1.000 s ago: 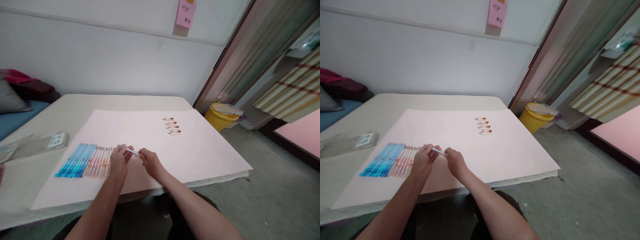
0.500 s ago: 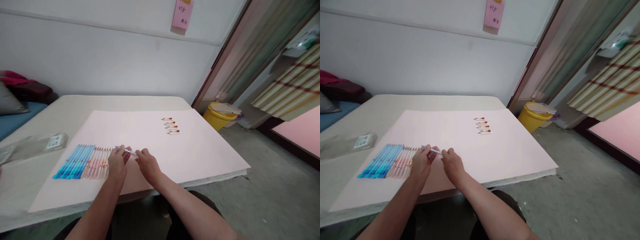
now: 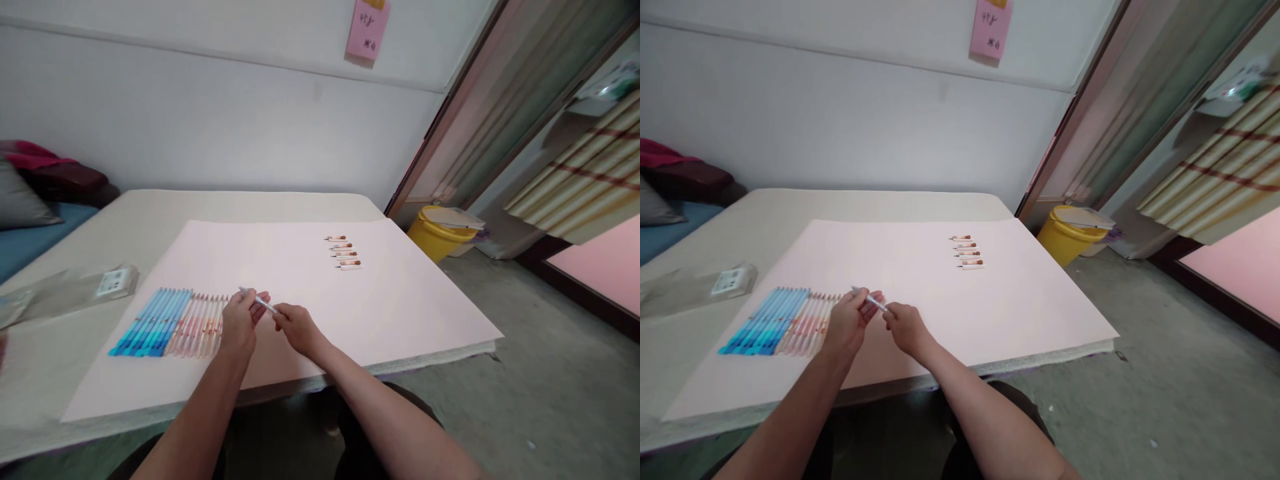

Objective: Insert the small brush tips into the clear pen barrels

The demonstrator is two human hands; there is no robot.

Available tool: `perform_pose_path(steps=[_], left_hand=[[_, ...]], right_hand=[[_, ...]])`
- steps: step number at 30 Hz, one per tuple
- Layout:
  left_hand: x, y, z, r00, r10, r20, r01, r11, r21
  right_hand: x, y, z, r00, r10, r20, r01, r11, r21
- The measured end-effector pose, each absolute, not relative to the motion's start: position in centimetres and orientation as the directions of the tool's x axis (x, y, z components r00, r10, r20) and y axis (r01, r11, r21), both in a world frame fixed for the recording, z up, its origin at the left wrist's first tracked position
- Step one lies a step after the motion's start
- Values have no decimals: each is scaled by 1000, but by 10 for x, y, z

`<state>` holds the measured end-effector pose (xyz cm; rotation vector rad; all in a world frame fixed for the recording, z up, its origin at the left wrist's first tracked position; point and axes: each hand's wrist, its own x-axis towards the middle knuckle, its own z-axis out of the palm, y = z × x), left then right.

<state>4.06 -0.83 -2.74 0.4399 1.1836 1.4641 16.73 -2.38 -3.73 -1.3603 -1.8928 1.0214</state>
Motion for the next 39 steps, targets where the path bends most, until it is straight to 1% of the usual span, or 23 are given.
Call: perform_pose_path(steps=[3, 6, 9, 13, 16, 18, 20, 21, 22, 23, 24, 25, 26, 27, 28, 30, 33, 36, 39], left_hand=[[40, -8, -29, -311, 884, -349, -520, 149, 841], [39, -8, -29, -325, 875, -360, -502, 163, 849], [39, -9, -28, -342, 869, -358, -475, 169, 864], [38, -10, -29, -357, 863, -358, -446, 179, 877], [38, -10, -29, -363, 861, -356, -442, 177, 879], [38, -10, -29, -359, 864, -352, -442, 175, 880], [38, -9, -28, -337, 873, -353, -449, 180, 875], [37, -9, -27, -317, 880, -354, -460, 183, 869], [37, -8, -27, -296, 888, -351, -474, 183, 861], [37, -8, -27, -272, 898, -345, -490, 179, 853], [37, -7, -27, -246, 909, -337, -504, 177, 845], [36, -7, -26, -218, 918, -331, -514, 180, 839], [36, -7, -26, -194, 925, -325, -521, 184, 834], [37, -7, -26, -177, 930, -322, -524, 188, 830], [37, -7, -26, -165, 932, -322, -528, 192, 827], [38, -7, -25, -164, 931, -325, -538, 192, 821], [40, -7, -23, -175, 927, -331, -551, 186, 814], [38, -6, -25, -189, 927, -323, -553, 171, 816], [33, -4, -28, -232, 925, -300, -527, 139, 838]], right_hand=[[164, -28, -35, -307, 942, 133, 675, 314, -668], [163, -32, -36, -331, 933, 138, 818, 357, -452], [163, -35, -38, -360, 926, 114, 878, 378, -294], [163, -37, -39, -404, 904, 139, 891, 423, -165], [163, -38, -39, -429, 887, 173, 881, 452, -137], [163, -38, -39, -418, 888, 190, 878, 449, -168], [163, -37, -39, -376, 905, 198, 867, 419, -270], [164, -35, -40, -348, 917, 196, 842, 398, -364], [165, -33, -40, -322, 930, 175, 791, 366, -490], [166, -31, -41, -300, 945, 129, 706, 311, -636], [167, -28, -41, -291, 955, 58, 583, 225, -781], [168, -26, -42, -298, 954, -28, 431, 108, -896], [169, -24, -42, -319, 941, -115, 275, -25, -961], [170, -23, -42, -346, 919, -186, 136, -147, -980], [171, -22, -42, -368, 901, -232, 26, -239, -971], [170, -22, -40, -371, 890, -266, -96, -322, -942], [167, -23, -38, -310, 911, -273, -102, -317, -943], [164, -23, -39, -269, 931, -246, -36, -265, -964], [164, -21, -42, -266, 940, -213, 25, -214, -976]])
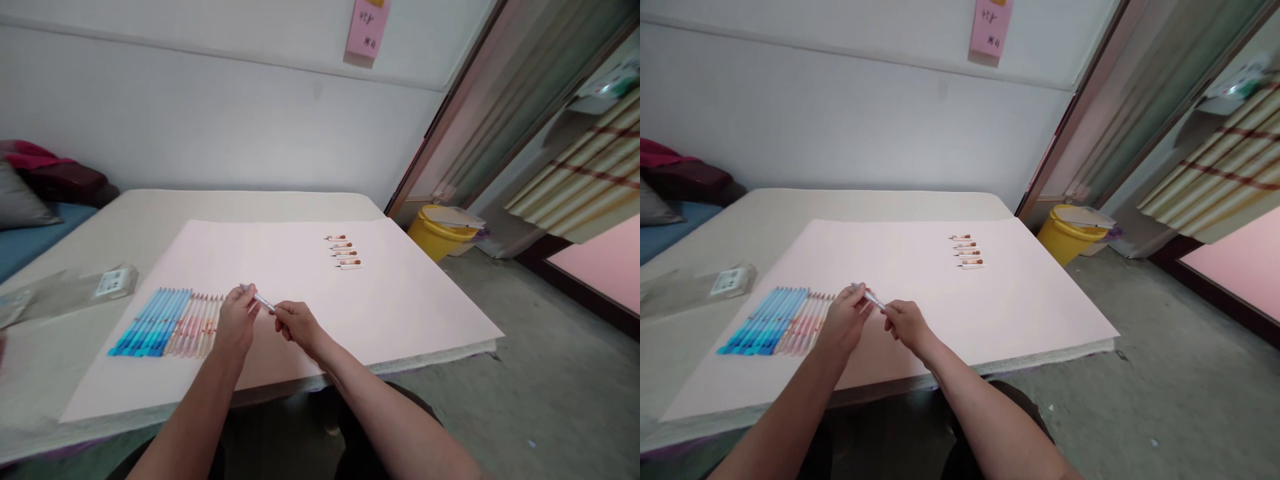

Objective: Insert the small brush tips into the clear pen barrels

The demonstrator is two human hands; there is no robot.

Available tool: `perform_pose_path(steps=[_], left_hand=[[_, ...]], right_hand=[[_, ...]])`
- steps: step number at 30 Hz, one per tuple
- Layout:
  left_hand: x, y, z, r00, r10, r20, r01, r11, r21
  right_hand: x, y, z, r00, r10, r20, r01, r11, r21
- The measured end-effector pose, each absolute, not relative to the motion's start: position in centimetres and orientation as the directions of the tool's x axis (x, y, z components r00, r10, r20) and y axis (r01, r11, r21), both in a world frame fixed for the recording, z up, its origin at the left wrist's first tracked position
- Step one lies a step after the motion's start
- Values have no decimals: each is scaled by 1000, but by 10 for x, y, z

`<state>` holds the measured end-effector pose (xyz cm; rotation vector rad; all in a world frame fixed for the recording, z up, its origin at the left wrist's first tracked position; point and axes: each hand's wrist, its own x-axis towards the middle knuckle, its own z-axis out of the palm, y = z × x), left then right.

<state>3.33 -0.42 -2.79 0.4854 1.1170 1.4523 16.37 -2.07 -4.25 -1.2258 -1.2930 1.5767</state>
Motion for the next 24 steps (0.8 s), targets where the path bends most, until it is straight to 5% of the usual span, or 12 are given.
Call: perform_pose_path(steps=[24], left_hand=[[29, -2, -31, -341, 893, -294, -445, 122, 887]], right_hand=[[165, -19, -52, -264, 953, -152, 200, -100, -975]])
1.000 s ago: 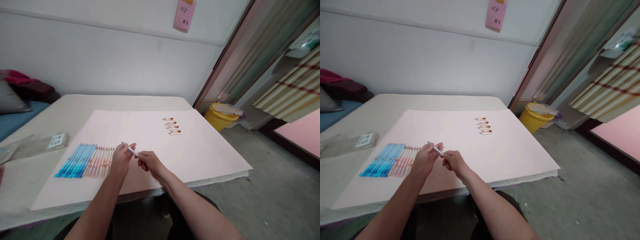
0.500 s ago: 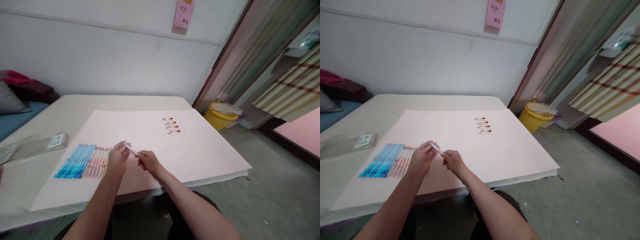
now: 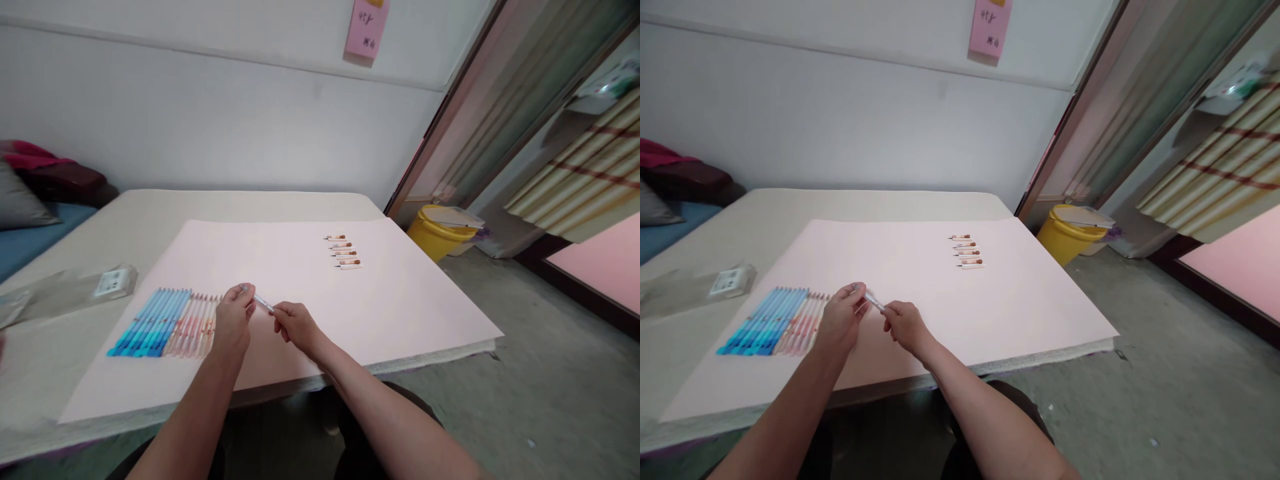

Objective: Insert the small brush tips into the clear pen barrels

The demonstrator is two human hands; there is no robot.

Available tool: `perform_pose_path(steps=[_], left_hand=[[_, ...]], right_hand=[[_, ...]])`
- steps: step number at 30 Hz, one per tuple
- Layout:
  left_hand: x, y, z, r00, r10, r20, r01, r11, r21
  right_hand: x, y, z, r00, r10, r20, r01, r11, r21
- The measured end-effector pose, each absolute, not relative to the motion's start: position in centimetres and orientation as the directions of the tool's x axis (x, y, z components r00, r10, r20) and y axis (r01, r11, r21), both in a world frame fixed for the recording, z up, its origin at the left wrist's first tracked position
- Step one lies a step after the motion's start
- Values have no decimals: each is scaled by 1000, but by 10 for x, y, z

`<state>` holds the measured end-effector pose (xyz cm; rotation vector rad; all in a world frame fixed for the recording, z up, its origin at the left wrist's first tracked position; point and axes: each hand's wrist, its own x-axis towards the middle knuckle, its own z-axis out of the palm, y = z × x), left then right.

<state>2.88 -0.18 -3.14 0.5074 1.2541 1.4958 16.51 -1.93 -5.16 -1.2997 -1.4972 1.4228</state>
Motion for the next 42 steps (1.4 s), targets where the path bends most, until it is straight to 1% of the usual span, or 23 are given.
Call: perform_pose_path(steps=[2, 7, 13, 19, 23, 25, 29, 31, 36, 42], left_hand=[[28, -2, -32, -349, 891, -291, -441, 117, 890], [28, -1, -31, -299, 910, -286, -489, 111, 865], [28, -1, -30, -377, 878, -295, -437, 112, 892], [27, -1, -31, -301, 908, -292, -489, 115, 865], [30, -2, -30, -375, 866, -329, -439, 147, 887], [31, -3, -30, -397, 853, -338, -443, 144, 885], [30, -2, -30, -319, 893, -316, -513, 118, 850], [30, -2, -31, -291, 904, -314, -519, 126, 846], [32, -3, -29, -382, 853, -356, -454, 163, 876], [31, -3, -28, -277, 906, -321, -518, 141, 844]], right_hand=[[165, -20, -53, -271, 952, -146, 203, -91, -975], [165, -18, -57, -253, 956, -147, 209, -94, -973], [165, -19, -56, -269, 954, -135, 211, -78, -974], [165, -18, -58, -256, 957, -137, 231, -77, -970], [165, -20, -56, -260, 956, -135, 259, -65, -964], [165, -21, -55, -257, 958, -129, 269, -57, -961], [165, -20, -55, -250, 959, -132, 263, -64, -963], [165, -19, -55, -246, 961, -129, 253, -64, -965], [165, -20, -55, -265, 957, -114, 251, -46, -967], [165, -18, -55, -258, 959, -118, 231, -57, -971]])
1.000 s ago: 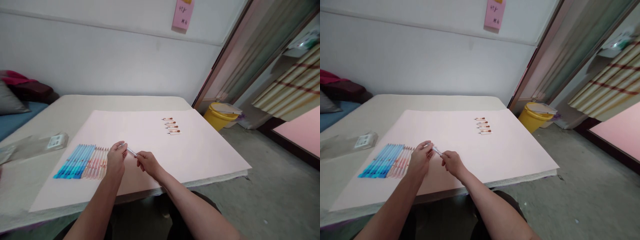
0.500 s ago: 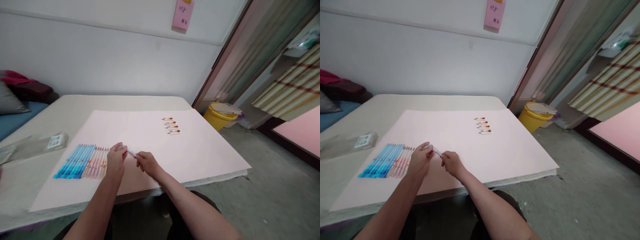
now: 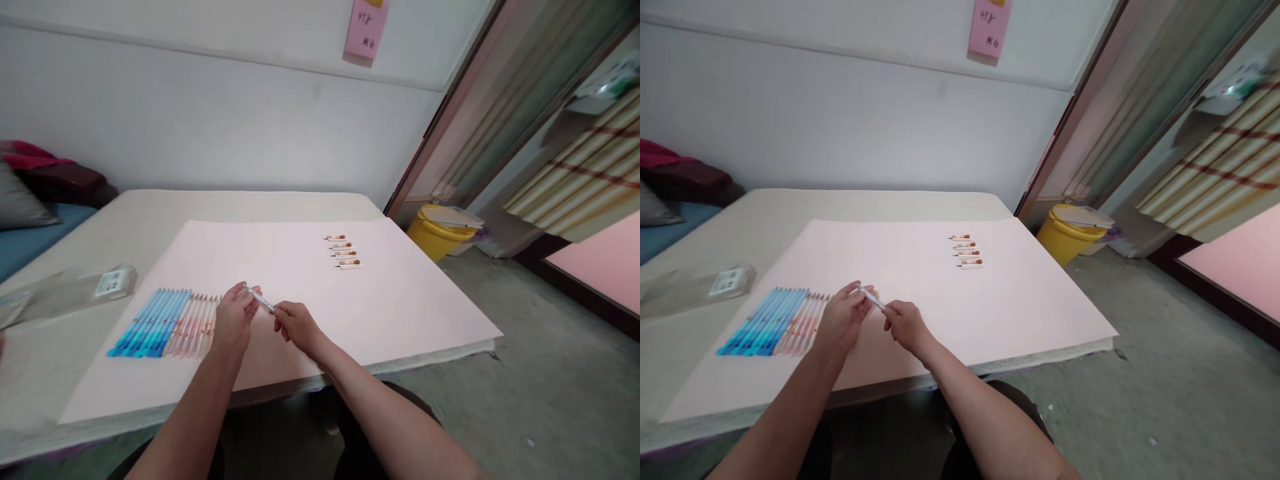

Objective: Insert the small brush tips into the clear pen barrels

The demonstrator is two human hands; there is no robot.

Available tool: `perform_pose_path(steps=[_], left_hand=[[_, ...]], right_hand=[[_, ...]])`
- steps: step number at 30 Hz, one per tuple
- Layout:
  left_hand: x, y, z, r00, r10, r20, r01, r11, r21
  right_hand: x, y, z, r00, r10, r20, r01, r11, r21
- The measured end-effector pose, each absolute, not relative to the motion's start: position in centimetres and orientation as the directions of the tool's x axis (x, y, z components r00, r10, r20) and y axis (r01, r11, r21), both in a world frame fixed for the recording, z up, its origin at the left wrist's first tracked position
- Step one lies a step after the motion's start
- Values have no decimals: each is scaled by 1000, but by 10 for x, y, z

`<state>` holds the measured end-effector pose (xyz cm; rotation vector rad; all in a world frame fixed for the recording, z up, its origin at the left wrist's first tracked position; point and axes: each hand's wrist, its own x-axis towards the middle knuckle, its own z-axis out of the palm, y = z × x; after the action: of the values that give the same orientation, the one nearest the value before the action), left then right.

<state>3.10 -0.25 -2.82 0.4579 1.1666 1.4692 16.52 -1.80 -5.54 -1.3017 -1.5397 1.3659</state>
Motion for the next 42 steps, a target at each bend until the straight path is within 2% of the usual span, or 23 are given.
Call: perform_pose_path(steps=[5, 10, 16, 22, 26, 29, 36, 42], left_hand=[[31, -2, -30, -358, 862, -359, -479, 160, 863], [29, -3, -30, -262, 915, -307, -528, 130, 839], [31, -3, -29, -343, 868, -358, -482, 165, 861], [30, -2, -29, -245, 916, -317, -538, 143, 831], [31, -2, -31, -316, 881, -352, -497, 163, 852], [31, -2, -29, -336, 866, -370, -503, 167, 848], [29, -3, -27, -275, 912, -303, -536, 116, 836], [31, -4, -28, -335, 862, -380, -508, 174, 844]], right_hand=[[165, -18, -57, -272, 957, -105, 219, -45, -975], [165, -19, -57, -249, 963, -107, 214, -53, -975], [165, -20, -54, -270, 955, -121, 202, -67, -977], [165, -20, -51, -254, 955, -151, 192, -103, -976], [164, -20, -51, -263, 955, -136, 189, -87, -978], [164, -21, -49, -273, 951, -146, 144, -109, -984], [165, -23, -39, -300, 923, -242, -62, -272, -960], [163, -23, -41, -279, 931, -237, -14, -251, -968]])
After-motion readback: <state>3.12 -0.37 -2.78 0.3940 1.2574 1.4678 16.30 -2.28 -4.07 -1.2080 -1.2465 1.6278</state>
